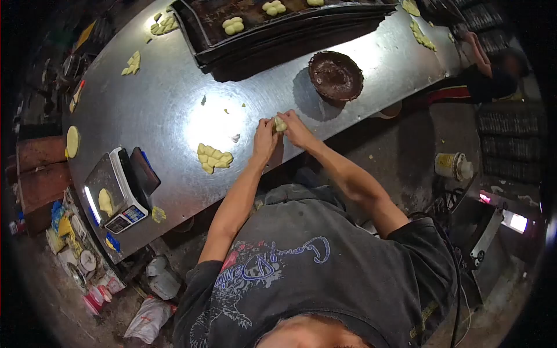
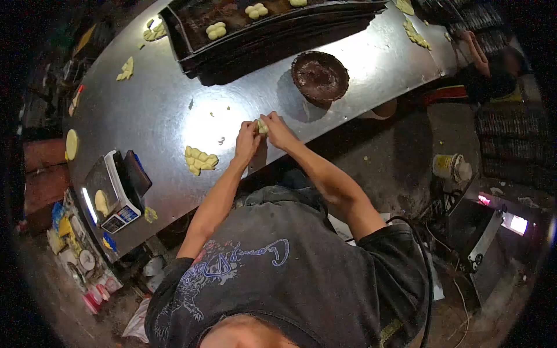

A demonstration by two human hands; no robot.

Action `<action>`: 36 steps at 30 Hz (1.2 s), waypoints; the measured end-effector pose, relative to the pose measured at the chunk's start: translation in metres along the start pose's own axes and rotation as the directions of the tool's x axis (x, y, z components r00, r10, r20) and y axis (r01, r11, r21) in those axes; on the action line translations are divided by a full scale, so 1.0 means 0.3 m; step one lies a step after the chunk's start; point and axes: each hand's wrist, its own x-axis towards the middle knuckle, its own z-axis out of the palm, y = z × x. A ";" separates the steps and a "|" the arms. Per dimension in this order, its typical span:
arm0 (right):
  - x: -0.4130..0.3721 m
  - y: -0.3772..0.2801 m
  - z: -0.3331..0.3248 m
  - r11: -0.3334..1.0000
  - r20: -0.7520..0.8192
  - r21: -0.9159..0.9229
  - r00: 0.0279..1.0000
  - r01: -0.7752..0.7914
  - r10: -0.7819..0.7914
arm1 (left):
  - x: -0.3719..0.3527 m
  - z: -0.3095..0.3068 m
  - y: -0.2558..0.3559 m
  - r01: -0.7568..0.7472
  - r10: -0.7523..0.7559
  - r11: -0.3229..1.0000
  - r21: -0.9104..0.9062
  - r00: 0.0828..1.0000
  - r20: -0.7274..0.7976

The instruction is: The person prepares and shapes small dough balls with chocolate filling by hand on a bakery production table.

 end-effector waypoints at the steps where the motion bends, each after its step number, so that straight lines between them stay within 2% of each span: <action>1: 0.001 -0.023 -0.003 0.998 0.010 -0.055 0.999 -0.032 0.032 | 0.006 0.012 0.000 0.038 -0.039 0.999 0.025 0.999 0.020; 2: -0.003 -0.047 -0.005 0.992 0.021 -0.106 0.998 -0.064 0.066 | 0.014 0.024 -0.001 0.018 -0.019 0.994 0.111 1.000 0.000; 3: -0.013 -0.046 0.001 0.983 0.025 -0.155 0.995 -0.095 0.100 | 0.016 0.022 0.000 0.013 -0.018 0.992 0.123 0.999 0.042; 4: -0.006 -0.022 0.002 0.986 0.033 -0.163 0.998 -0.044 0.050 | 0.028 0.014 0.002 0.002 -0.013 0.991 0.136 0.997 0.078; 5: 0.012 -0.001 -0.020 0.988 0.110 -0.156 0.993 -0.023 0.040 | 0.046 0.000 0.004 -0.010 -0.006 0.989 0.149 0.994 0.111; 6: 0.030 0.004 -0.052 0.989 0.188 -0.146 0.982 0.000 0.027 | 0.061 -0.018 -0.036 -0.072 0.030 0.981 0.183 0.975 0.222; 7: 0.044 -0.011 -0.085 0.990 0.268 -0.135 0.963 0.028 0.010 | 0.055 -0.060 -0.003 -0.003 -0.012 0.998 0.056 0.966 0.256; 9: 0.058 -0.076 -0.141 0.975 0.269 -0.216 0.957 -0.049 0.107 | 0.010 -0.154 0.056 0.150 -0.082 0.971 -0.187 0.942 0.327; 10: 0.066 -0.109 -0.156 0.963 0.265 -0.257 0.952 -0.081 0.151 | -0.015 -0.183 0.035 0.165 -0.111 0.976 -0.143 0.938 0.327; 12: 0.051 -0.107 -0.099 0.950 0.169 -0.308 0.986 0.043 0.010 | -0.100 -0.224 -0.002 0.227 -0.198 0.927 -0.299 0.972 0.124; 13: 0.039 -0.091 -0.060 0.933 0.122 -0.343 0.990 0.106 -0.067 | -0.151 -0.237 -0.045 0.263 -0.263 0.919 -0.295 0.964 0.039; 14: 0.022 -0.068 -0.013 0.926 0.147 -0.353 0.985 0.133 -0.086 | -0.208 -0.254 -0.073 0.263 -0.295 0.900 -0.346 0.954 -0.042; 15: 0.004 -0.039 0.035 0.916 0.171 -0.365 0.979 0.164 -0.108 | -0.259 -0.262 -0.158 0.271 -0.308 0.915 -0.299 0.948 -0.084; 17: 0.004 0.037 0.112 0.908 0.139 -0.361 0.975 0.212 -0.172 | -0.372 -0.312 -0.125 0.360 -0.481 0.804 -0.474 0.862 -0.161; 18: 0.034 -0.020 0.056 0.987 0.309 -0.150 0.951 0.056 -0.007 | -0.418 -0.335 -0.116 0.443 -0.560 0.793 -0.418 0.801 -0.213; 19: 0.064 -0.122 -0.030 0.988 0.498 0.030 0.859 -0.153 0.118 | -0.476 -0.321 -0.168 0.426 -0.602 0.742 -0.517 0.763 -0.235; 20: 0.104 -0.195 -0.081 0.946 0.575 0.186 0.810 -0.267 0.115 | -0.522 -0.307 -0.201 0.424 -0.611 0.762 -0.489 0.720 -0.328; 21: 0.157 -0.257 -0.127 0.867 0.652 0.316 0.753 -0.384 0.096 | -0.553 -0.306 -0.204 0.354 -0.650 0.681 -0.641 0.697 -0.305; 22: 0.219 -0.306 -0.172 0.825 0.653 0.443 0.757 -0.352 -0.027 | -0.579 -0.322 -0.153 0.396 -0.692 0.673 -0.625 0.637 -0.341; 23: 0.298 -0.405 -0.268 0.832 0.609 0.494 0.783 -0.252 -0.125 | -0.609 -0.330 -0.158 0.442 -0.729 0.639 -0.629 0.608 -0.314; 24: 0.398 -0.451 -0.330 0.853 0.562 0.491 0.812 -0.177 -0.154 | -0.637 -0.319 -0.165 0.419 -0.747 0.623 -0.661 0.568 -0.345; 25: 0.490 -0.526 -0.403 0.824 0.378 0.566 0.879 0.030 -0.292 | -0.657 -0.302 -0.169 0.394 -0.765 0.607 -0.690 0.524 -0.373; 26: 0.603 -0.582 -0.477 0.815 0.218 0.491 0.863 0.307 -0.456 | -0.672 -0.291 -0.159 0.378 -0.775 0.598 -0.707 0.500 -0.387; 27: 0.695 -0.642 -0.547 0.854 0.266 0.485 0.899 0.187 -0.348 | -0.687 -0.288 -0.134 0.361 -0.784 0.588 -0.724 0.474 -0.400; 28: 0.786 -0.699 -0.611 0.893 0.167 0.358 0.923 0.272 -0.347 | -0.696 -0.282 -0.101 0.342 -0.795 0.576 -0.743 0.446 -0.412; 29: 0.931 -0.679 -0.612 0.850 0.053 0.380 0.909 0.364 -0.413 | -0.712 -0.274 -0.064 0.362 -0.785 0.598 -0.715 0.442 -0.434; 30: 1.043 -0.685 -0.629 0.842 -0.017 0.377 0.912 0.386 -0.410 | -0.731 -0.271 -0.025 0.383 -0.776 0.619 -0.686 0.435 -0.457; 31: 1.106 -0.731 -0.646 0.837 -0.219 0.204 0.857 0.508 -0.467 | -0.750 -0.268 0.011 0.406 -0.767 0.636 -0.656 0.423 -0.482; 32: 1.152 -0.783 -0.660 0.851 -0.352 -0.032 0.791 0.523 -0.500 | -0.772 -0.266 0.042 0.424 -0.792 0.607 -0.673 0.400 -0.462; 33: 1.243 -0.783 -0.644 0.873 -0.419 -0.048 0.783 0.486 -0.459 | -0.812 -0.245 0.046 0.453 -0.786 0.618 -0.642 0.386 -0.483; 34: 1.347 -0.737 -0.595 0.849 -0.524 -0.137 0.690 0.510 -0.499 | -0.865 -0.225 0.050 0.488 -0.780 0.625 -0.609 0.374 -0.501; 35: 1.441 -0.682 -0.544 0.843 -0.569 -0.133 0.657 0.521 -0.495 | -0.906 -0.216 0.054 0.526 -0.773 0.631 -0.570 0.370 -0.515; 36: 1.530 -0.586 -0.483 0.883 -0.469 -0.230 0.748 0.409 -0.469 | -0.925 -0.229 0.097 0.543 -0.816 0.573 -0.614 0.314 -0.484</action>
